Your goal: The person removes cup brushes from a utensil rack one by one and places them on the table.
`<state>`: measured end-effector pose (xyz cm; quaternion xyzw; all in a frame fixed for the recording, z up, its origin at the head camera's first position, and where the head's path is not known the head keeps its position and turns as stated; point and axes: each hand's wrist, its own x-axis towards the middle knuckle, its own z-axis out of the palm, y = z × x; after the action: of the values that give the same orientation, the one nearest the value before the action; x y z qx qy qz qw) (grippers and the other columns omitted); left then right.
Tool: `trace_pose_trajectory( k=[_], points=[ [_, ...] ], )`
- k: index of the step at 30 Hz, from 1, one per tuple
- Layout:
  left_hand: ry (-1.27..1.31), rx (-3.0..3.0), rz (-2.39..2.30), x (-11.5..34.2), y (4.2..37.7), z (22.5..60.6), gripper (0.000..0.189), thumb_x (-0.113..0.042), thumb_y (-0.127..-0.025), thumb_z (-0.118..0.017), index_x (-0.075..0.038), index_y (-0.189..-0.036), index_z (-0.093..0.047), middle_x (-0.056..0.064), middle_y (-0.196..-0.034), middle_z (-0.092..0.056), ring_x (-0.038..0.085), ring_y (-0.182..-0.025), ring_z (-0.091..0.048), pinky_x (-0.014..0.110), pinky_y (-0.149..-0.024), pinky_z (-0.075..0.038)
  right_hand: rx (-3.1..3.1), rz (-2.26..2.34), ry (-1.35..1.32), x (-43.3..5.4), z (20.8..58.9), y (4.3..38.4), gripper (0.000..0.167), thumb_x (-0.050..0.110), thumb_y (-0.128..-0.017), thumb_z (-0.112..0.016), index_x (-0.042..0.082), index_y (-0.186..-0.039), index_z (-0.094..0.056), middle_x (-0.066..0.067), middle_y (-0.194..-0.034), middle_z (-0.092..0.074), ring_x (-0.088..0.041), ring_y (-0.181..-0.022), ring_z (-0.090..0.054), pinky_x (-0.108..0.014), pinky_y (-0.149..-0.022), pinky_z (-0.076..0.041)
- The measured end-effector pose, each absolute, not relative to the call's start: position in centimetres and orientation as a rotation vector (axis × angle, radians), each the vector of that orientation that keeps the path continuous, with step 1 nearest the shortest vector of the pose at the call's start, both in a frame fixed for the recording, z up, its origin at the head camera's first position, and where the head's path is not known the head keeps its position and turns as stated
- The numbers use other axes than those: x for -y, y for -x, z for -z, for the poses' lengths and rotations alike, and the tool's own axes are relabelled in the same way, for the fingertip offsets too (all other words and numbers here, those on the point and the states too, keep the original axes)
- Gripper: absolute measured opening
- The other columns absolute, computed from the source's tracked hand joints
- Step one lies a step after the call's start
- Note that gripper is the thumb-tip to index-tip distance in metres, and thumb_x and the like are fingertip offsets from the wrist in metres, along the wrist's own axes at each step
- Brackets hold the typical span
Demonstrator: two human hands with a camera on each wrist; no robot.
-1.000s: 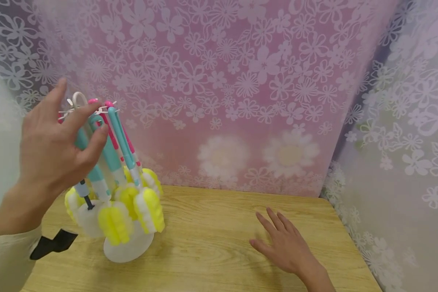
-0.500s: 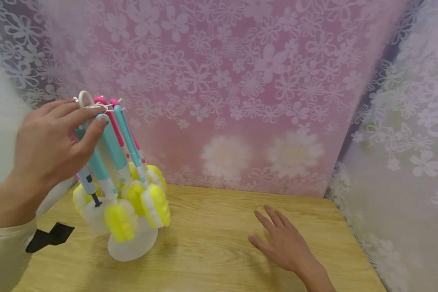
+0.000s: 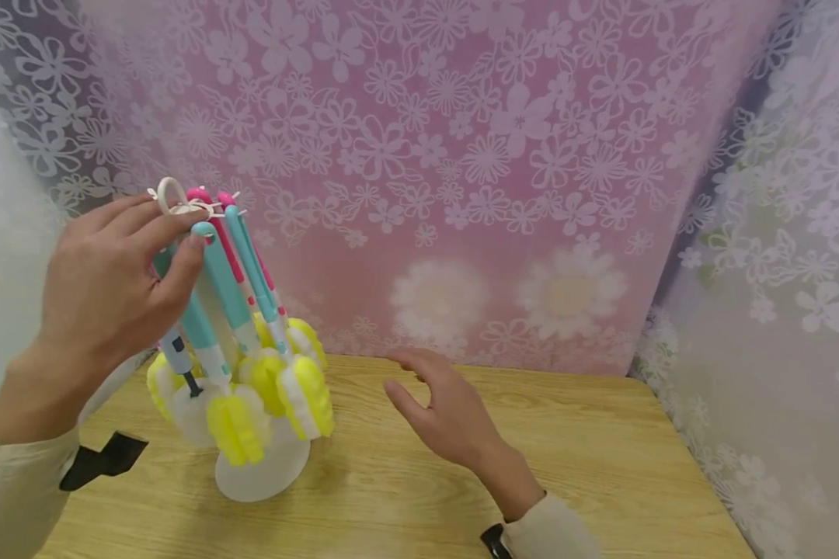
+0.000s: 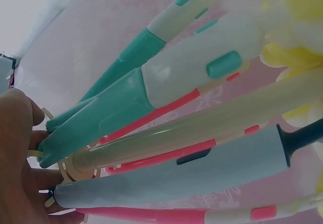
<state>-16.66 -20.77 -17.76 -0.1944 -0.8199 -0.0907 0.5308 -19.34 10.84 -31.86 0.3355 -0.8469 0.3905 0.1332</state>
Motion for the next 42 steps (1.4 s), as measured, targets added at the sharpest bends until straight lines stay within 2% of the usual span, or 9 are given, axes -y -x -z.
trace_pose_trajectory(
  k=[5,9,12,16,29,42],
  points=[
    [0.490,1.931,0.205,20.7,16.7,17.6,0.041,-0.028,-0.093,-0.043,-0.002,-0.103,-0.073,0.019,-0.097,-0.069,0.038,-0.100,-0.057,0.055,-0.085,-0.044,2.359,-1.435,-1.098,-6.5,28.8,19.6,0.037,0.023,-0.098,-0.053,0.015,-0.135,-0.053,0.002,-0.131,-0.053,-0.017,-0.115,-0.055,-0.038,-0.094,-0.046],
    [0.500,1.904,0.198,20.6,16.7,17.5,0.041,-0.029,-0.094,-0.044,-0.001,-0.101,-0.073,0.019,-0.095,-0.069,0.037,-0.099,-0.057,0.053,-0.086,-0.044,2.313,-1.623,-1.148,-3.6,27.0,20.5,0.037,0.023,-0.099,-0.052,0.013,-0.135,-0.053,0.003,-0.132,-0.054,-0.015,-0.113,-0.055,-0.035,-0.094,-0.046],
    [0.507,1.894,0.193,20.4,16.8,17.4,0.038,-0.028,-0.094,-0.047,-0.001,-0.101,-0.073,0.019,-0.094,-0.068,0.037,-0.098,-0.058,0.053,-0.086,-0.045,2.259,-1.685,-1.209,-2.0,26.9,21.7,0.039,0.027,-0.098,-0.053,0.015,-0.135,-0.053,0.004,-0.129,-0.055,-0.013,-0.111,-0.056,-0.032,-0.092,-0.048],
    [0.513,1.912,0.175,20.3,16.9,17.5,0.036,-0.027,-0.095,-0.049,-0.001,-0.105,-0.072,0.019,-0.095,-0.068,0.039,-0.096,-0.058,0.054,-0.088,-0.045,2.222,-1.715,-1.228,-0.6,26.7,22.2,0.039,0.023,-0.097,-0.056,0.012,-0.133,-0.054,0.001,-0.121,-0.059,-0.013,-0.105,-0.059,-0.033,-0.090,-0.048],
    [0.531,1.923,0.148,20.5,17.0,18.1,0.035,-0.026,-0.096,-0.049,-0.001,-0.108,-0.071,0.020,-0.095,-0.068,0.039,-0.095,-0.058,0.054,-0.089,-0.044,2.165,-1.717,-1.073,1.6,26.5,22.5,0.033,0.023,-0.091,-0.065,0.009,-0.120,-0.063,0.001,-0.099,-0.066,-0.011,-0.088,-0.061,-0.028,-0.079,-0.052],
    [0.508,1.905,0.159,21.2,17.3,18.2,0.038,-0.029,-0.096,-0.047,-0.002,-0.106,-0.071,0.019,-0.093,-0.068,0.038,-0.092,-0.058,0.053,-0.087,-0.044,1.977,-1.740,-1.034,-0.1,25.7,23.2,0.022,0.013,-0.088,-0.069,0.003,-0.108,-0.069,-0.003,-0.091,-0.068,-0.016,-0.078,-0.063,-0.037,-0.072,-0.055]
  ],
)
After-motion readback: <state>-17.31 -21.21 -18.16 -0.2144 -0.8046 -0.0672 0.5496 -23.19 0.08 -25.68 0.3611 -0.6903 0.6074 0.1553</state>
